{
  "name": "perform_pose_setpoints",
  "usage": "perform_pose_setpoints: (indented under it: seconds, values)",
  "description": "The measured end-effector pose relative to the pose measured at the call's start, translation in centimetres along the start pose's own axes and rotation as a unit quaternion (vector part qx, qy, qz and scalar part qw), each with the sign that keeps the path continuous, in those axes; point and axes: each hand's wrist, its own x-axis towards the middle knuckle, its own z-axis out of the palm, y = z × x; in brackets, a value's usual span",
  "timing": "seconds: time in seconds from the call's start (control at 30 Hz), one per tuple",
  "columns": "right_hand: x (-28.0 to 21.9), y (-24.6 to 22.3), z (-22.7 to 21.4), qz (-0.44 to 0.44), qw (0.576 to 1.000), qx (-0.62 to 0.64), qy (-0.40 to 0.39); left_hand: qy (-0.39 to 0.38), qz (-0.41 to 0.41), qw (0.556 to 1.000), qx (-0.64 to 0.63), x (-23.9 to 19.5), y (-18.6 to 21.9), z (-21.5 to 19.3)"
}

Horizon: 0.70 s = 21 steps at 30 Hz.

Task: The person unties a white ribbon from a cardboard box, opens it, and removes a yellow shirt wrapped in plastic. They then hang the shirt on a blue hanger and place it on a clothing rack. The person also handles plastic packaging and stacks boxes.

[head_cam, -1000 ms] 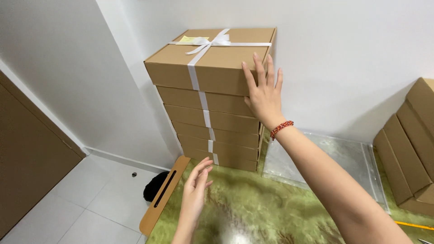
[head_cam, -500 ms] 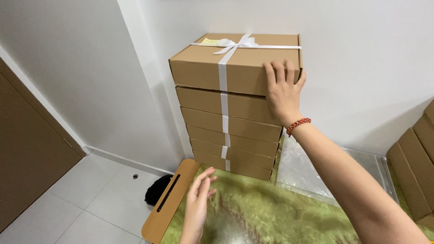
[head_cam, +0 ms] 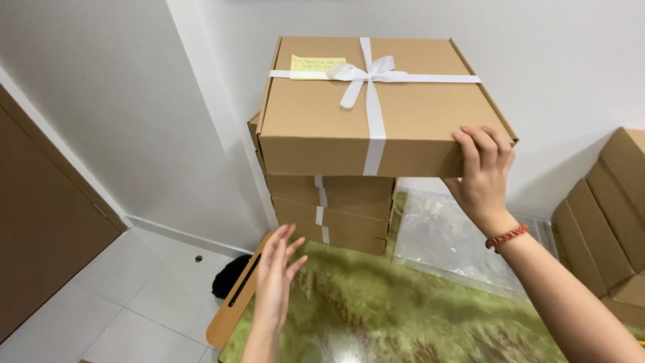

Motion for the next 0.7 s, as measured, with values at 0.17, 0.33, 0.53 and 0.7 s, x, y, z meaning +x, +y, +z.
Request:
perform_pose_setpoints:
  seconds: [0.17,0.33,0.53,0.7]
  values:
    - [-6.8,3.0,-9.8,-0.016,1.0,-0.006,0.019,-0.066,0.025,0.997,-0.023,-2.4,1.6,4.1]
    - [-16.2,6.5,-20.1,0.012,1.0,-0.02,-0.009,-0.176,-0.009,0.984,-0.002,-7.6,0.2,11.6]
    - [-26.0,8.8,-30.1,0.023,0.996,-0.074,-0.035,-0.186,-0.167,0.964,0.088,-13.0,-5.3,18.6]
    - [-34.1,7.7,-33.8,0.074,0.986,-0.107,-0.105,-0.217,-0.165,0.96,0.068,-15.2,-14.0,17.4]
